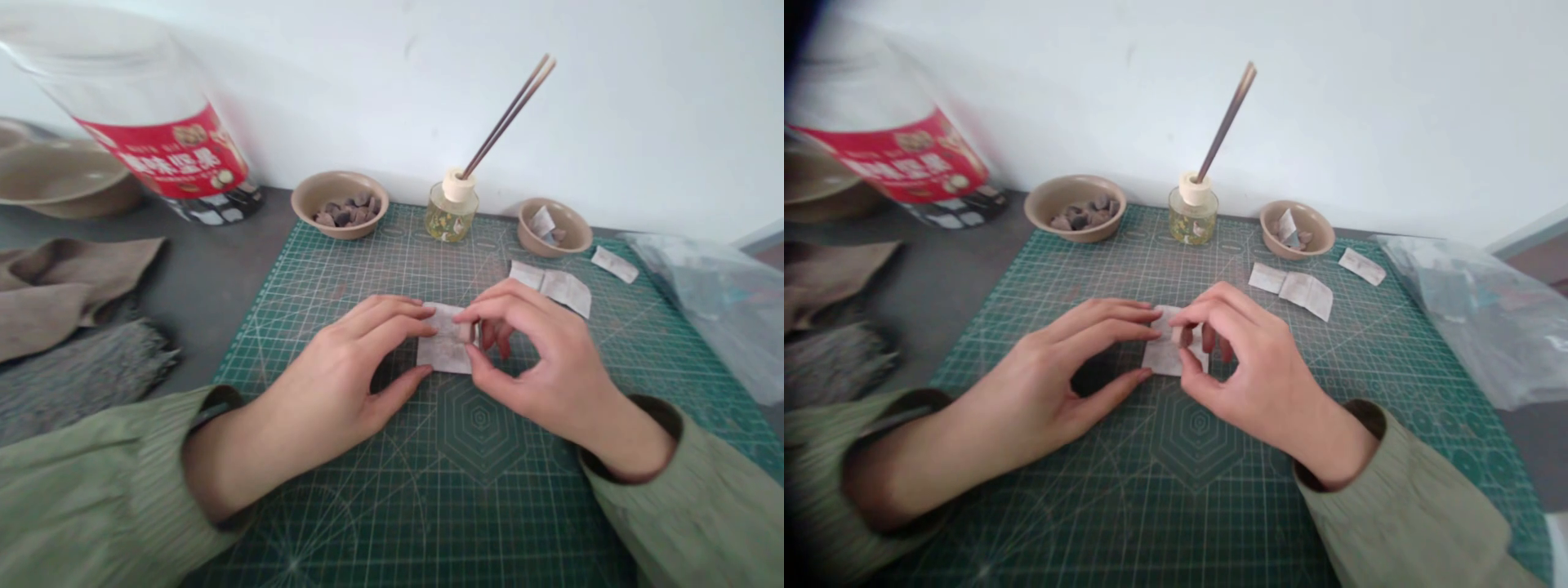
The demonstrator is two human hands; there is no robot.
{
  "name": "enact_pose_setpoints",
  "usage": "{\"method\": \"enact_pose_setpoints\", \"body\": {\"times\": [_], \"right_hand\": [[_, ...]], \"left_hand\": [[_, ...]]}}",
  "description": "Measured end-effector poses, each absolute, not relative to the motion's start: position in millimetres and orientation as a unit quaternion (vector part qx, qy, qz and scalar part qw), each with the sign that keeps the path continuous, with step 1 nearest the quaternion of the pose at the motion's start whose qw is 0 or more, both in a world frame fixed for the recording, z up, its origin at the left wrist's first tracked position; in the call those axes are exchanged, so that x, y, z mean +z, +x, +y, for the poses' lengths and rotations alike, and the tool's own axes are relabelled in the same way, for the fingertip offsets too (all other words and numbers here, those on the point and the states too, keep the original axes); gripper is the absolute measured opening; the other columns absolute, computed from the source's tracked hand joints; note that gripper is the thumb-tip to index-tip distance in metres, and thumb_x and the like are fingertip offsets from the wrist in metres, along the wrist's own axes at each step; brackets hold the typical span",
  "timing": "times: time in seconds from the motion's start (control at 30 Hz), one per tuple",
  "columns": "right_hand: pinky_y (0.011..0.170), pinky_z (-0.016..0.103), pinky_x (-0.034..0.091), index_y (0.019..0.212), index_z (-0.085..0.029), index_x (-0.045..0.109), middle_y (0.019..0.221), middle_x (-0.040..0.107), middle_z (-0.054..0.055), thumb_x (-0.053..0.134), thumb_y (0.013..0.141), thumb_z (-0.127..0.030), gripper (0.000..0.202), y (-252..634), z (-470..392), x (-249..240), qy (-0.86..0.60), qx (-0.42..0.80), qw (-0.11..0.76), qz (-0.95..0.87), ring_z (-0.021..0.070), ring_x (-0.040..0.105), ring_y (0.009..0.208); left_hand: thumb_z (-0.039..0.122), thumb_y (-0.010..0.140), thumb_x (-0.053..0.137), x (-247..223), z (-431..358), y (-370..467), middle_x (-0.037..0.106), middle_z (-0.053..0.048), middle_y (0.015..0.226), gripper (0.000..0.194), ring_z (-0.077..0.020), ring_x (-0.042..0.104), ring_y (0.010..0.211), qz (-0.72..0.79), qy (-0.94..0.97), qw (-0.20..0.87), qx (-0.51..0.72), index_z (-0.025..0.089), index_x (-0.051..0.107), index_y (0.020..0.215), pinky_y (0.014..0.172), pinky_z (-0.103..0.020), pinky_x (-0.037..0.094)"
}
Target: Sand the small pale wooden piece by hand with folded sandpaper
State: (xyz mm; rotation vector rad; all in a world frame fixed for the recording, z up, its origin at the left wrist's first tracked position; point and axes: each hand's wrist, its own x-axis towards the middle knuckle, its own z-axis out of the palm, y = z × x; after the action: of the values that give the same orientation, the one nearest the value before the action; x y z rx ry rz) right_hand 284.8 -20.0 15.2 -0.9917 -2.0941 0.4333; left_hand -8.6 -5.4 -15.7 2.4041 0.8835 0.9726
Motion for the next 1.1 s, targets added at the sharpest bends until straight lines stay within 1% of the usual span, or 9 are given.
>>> {"method": "enact_pose_setpoints", "body": {"times": [0.07,0.13,0.17,0.37,0.47,0.6,0.73,1.0,1.1], "right_hand": [[0.088,0.045,0.075,0.132,-0.024,0.09,0.126,0.09,0.011,0.082,0.106,-0.011,0.03,289.3,-16.9,12.6,-0.409,0.116,0.312,-0.849,0.0272,0.087,0.099],[0.097,0.051,0.075,0.133,-0.023,0.091,0.13,0.091,0.014,0.082,0.111,-0.017,0.025,291.8,-14.6,9.8,-0.424,0.092,0.267,-0.861,0.0346,0.09,0.115],[0.099,0.052,0.074,0.133,-0.022,0.091,0.13,0.091,0.015,0.083,0.113,-0.019,0.022,292.4,-13.8,8.9,-0.428,0.09,0.256,-0.862,0.0361,0.09,0.117],[0.092,0.047,0.067,0.122,-0.022,0.087,0.119,0.088,0.011,0.089,0.114,-0.024,0.008,293.5,-10.4,10.1,-0.434,0.095,0.259,-0.858,0.0313,0.085,0.102],[0.088,0.045,0.063,0.12,-0.022,0.086,0.117,0.087,0.01,0.089,0.114,-0.025,0.007,293.5,-9.2,11.2,-0.442,0.101,0.262,-0.852,0.0295,0.082,0.097],[0.087,0.044,0.06,0.12,-0.022,0.085,0.116,0.086,0.009,0.088,0.114,-0.024,0.007,292.9,-8.9,12.6,-0.451,0.109,0.26,-0.847,0.0278,0.079,0.095],[0.087,0.043,0.059,0.117,-0.022,0.084,0.113,0.085,0.008,0.09,0.112,-0.024,0.008,293.9,-8.2,12.8,-0.455,0.114,0.259,-0.844,0.0273,0.077,0.093],[0.082,0.04,0.053,0.113,-0.021,0.085,0.102,0.078,0.004,0.09,0.113,-0.024,0.005,290.6,-4.2,6.1,-0.443,0.124,0.286,-0.841,0.0242,0.072,0.087],[0.081,0.039,0.053,0.111,-0.02,0.085,0.102,0.078,0.004,0.09,0.113,-0.026,0.008,288.6,-6.4,5.6,-0.433,0.143,0.29,-0.841,0.0231,0.071,0.086]], "left_hand": [[0.022,0.123,0.083,-20.0,-4.8,-8.9,0.087,-0.021,0.175,0.036,-0.0425,0.083,0.168,0.3,0.886,0.157,0.316,0.02,0.087,0.159,0.146,-0.068,0.07],[0.025,0.127,0.079,-22.9,-5.3,-8.8,0.086,-0.021,0.177,0.039,-0.0436,0.082,0.169,0.292,0.9,0.133,0.295,0.018,0.085,0.165,0.149,-0.072,0.066],[0.026,0.128,0.078,-23.8,-5.8,-8.7,0.087,-0.021,0.176,0.041,-0.0434,0.084,0.167,0.29,0.904,0.125,0.29,0.018,0.084,0.168,0.149,-0.072,0.066],[0.028,0.131,0.074,-24.8,-7.4,-9.3,0.087,-0.023,0.176,0.044,-0.043,0.087,0.162,0.29,0.912,0.086,0.278,0.011,0.079,0.171,0.148,-0.069,0.068],[0.029,0.13,0.076,-25.0,-7.6,-9.6,0.086,-0.022,0.177,0.045,-0.044,0.087,0.162,0.295,0.912,0.079,0.273,0.012,0.079,0.172,0.147,-0.069,0.069],[0.028,0.13,0.073,-25.0,-8.4,-8.5,0.086,-0.024,0.177,0.045,-0.0456,0.087,0.162,0.29,0.916,0.073,0.267,0.009,0.08,0.171,0.147,-0.071,0.069],[0.027,0.129,0.075,-24.1,-8.5,-8.2,0.086,-0.024,0.177,0.045,-0.0457,0.087,0.162,0.29,0.917,0.072,0.265,0.01,0.08,0.171,0.147,-0.071,0.069],[0.029,0.131,0.069,-21.9,-6.9,-8.1,0.086,-0.025,0.176,0.043,-0.0456,0.088,0.16,0.283,0.923,0.058,0.255,0.008,0.084,0.165,0.146,-0.069,0.07],[0.03,0.132,0.067,-21.2,-7.8,-8.0,0.086,-0.026,0.175,0.043,-0.0467,0.088,0.16,0.285,0.922,0.054,0.257,0.007,0.084,0.165,0.146,-0.071,0.07]]}}
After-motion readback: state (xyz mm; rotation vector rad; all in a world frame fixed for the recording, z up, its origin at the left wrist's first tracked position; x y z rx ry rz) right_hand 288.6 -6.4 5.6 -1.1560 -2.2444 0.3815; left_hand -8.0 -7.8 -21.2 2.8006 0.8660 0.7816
